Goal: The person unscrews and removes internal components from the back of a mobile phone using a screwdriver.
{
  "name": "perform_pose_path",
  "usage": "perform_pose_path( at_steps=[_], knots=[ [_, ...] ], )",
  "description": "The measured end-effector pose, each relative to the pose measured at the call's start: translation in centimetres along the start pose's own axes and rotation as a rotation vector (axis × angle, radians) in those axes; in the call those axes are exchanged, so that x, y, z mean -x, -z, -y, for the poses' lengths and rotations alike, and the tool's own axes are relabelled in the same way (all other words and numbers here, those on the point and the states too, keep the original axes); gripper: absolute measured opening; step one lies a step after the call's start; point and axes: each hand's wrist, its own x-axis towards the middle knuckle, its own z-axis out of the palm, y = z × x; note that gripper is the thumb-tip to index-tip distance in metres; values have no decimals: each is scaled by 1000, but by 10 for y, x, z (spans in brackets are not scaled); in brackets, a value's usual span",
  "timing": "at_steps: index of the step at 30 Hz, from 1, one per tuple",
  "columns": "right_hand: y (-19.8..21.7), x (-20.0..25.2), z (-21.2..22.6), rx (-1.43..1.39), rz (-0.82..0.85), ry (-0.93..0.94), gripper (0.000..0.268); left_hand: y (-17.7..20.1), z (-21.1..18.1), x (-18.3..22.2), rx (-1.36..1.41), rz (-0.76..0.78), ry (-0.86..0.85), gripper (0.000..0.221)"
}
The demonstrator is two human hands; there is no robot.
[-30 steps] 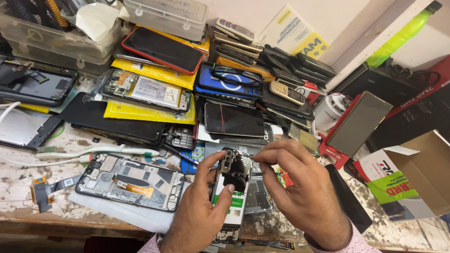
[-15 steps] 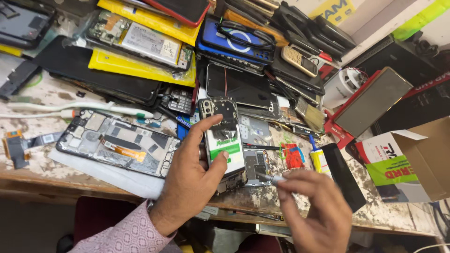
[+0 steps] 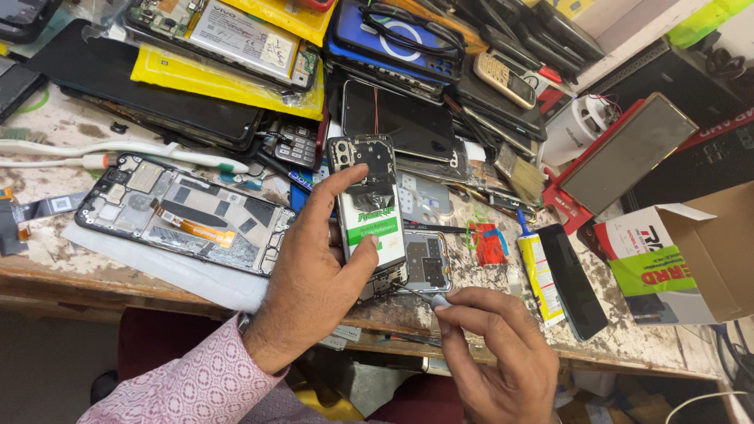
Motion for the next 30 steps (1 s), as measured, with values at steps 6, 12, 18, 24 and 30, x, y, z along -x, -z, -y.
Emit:
perform_pose_path(
  at_steps=[6,12,18,24,30],
  knots=[
    [0,-2,-1,-13,9,24,23,-1,2,1,-8,-25,-95,63],
    [0,-2,-3,14,32,49,23,0,2,2,-5,-27,-79,63],
    [-3,-1,-6,-8,38,63,23,0,2,2,0,-20,-86,63],
    [0,-2,-7,-10,88,70,24,0,2,2,-23,-31,-124,63],
    [14,-16,-7,274,296,7,39,0,2,2,15,-17,-55,64]
  ],
)
